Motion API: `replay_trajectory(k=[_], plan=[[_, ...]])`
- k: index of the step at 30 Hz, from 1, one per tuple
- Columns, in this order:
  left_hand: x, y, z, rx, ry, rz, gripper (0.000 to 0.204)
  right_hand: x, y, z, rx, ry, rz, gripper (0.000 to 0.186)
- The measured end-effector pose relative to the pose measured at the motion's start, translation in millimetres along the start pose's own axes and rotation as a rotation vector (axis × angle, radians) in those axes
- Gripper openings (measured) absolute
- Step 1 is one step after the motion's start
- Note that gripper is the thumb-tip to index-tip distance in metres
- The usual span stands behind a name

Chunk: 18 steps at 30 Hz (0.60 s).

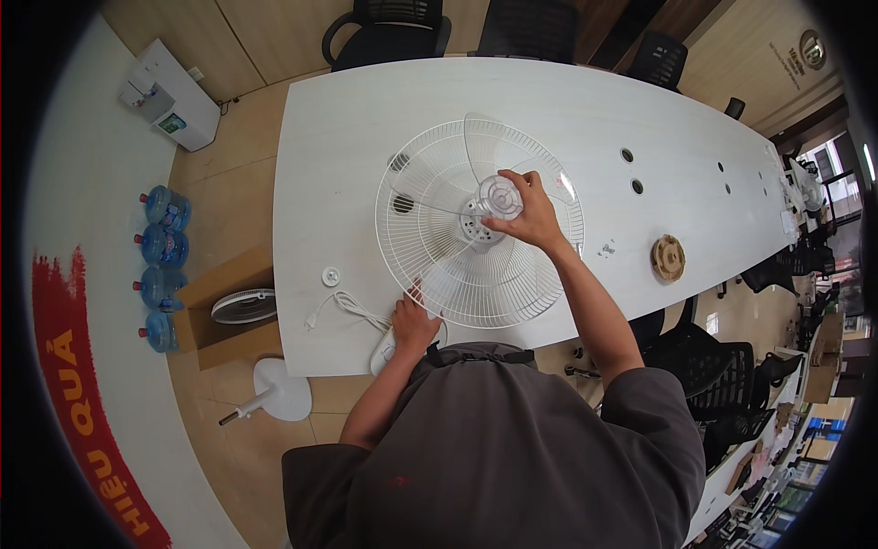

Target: Using a screwdriver to secure the motor assembly or base of a white electric fan.

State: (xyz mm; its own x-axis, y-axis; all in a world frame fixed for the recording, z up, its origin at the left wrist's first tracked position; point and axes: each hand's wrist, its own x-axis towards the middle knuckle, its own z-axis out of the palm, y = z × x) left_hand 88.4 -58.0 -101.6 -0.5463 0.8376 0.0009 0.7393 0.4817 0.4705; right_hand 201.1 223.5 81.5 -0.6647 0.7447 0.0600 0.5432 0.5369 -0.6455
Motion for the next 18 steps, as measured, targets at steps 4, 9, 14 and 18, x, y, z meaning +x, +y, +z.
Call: replay_trajectory(k=[4, 9, 14, 18], plan=[[2.8, 1.3, -4.2, -0.01, 0.029, 0.027, 0.087, -0.7, 4.0, 1.6, -0.024, -0.009, -0.008, 0.091], [5.1, 1.8, -15.8, -0.182, 0.023, 0.005, 0.085, 5.9, 7.0, 7.9, -0.007, -0.005, -0.017, 0.091], [24.6, 5.0, -58.4, -1.81, 0.273, -0.41, 0.084, 7.9, 8.9, 10.1, 0.014, -0.008, -0.024, 0.09], [54.6, 50.2, -92.3, -1.143, 0.29, -0.222, 0.078, 8.6, 1.4, 10.9, 0.052, 0.001, -0.013, 0.089]])
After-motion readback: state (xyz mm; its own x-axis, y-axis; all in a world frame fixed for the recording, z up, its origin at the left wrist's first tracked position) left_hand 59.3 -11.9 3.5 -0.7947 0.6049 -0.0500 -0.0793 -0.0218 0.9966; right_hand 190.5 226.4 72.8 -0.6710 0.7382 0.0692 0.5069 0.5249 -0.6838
